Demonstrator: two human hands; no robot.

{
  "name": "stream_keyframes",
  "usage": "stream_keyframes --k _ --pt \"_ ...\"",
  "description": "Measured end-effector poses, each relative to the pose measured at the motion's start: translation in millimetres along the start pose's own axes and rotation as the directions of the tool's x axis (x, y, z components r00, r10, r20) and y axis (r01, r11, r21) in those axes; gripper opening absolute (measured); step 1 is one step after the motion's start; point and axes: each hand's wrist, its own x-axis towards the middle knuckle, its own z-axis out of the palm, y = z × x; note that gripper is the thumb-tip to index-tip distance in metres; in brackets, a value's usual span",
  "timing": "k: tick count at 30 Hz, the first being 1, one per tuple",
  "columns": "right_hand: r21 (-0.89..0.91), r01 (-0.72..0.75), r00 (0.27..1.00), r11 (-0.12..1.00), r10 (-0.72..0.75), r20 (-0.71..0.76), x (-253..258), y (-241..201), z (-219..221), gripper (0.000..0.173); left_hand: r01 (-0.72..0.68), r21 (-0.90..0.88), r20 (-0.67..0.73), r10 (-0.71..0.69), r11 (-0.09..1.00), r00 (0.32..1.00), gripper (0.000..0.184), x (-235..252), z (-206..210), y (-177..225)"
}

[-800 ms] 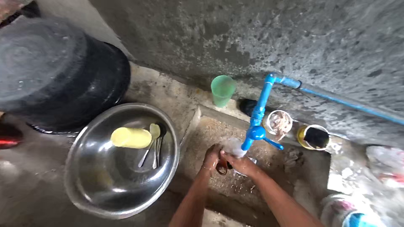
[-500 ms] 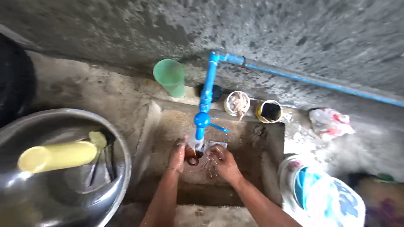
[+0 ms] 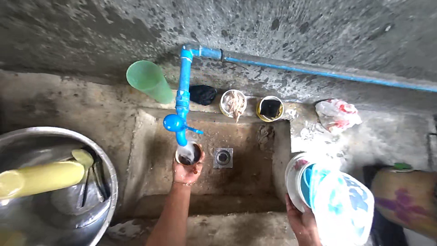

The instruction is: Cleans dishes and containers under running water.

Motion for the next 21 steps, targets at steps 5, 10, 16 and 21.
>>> stream_keyframes --k 5,10,16,21 --pt "0.074 0.077 0.997 0.994 -0.077 -0.008 2 6 6 0.028 -0.017 -0.025 -0.004 0.017 1.000 1.000 0.076 1 8 3" --pt "0.095 0.113 0.993 0.989 -0.115 0.024 3 8 -3 0.021 -0.004 -0.016 0.067 0.005 1.000 0.998 0.075 1 4 13" --pt "0.015 0.128 0.987 0.992 -0.128 0.095 -1 6 -8 0.017 -0.060 0.169 0.036 0.054 0.984 0.998 0.071 -5 13 18" --pt "-0.112 0.098 0.971 0.989 -0.070 0.229 -9 11 -12 0.020 -0.215 0.744 -0.070 0.393 0.633 0.917 0.038 -35 41 30"
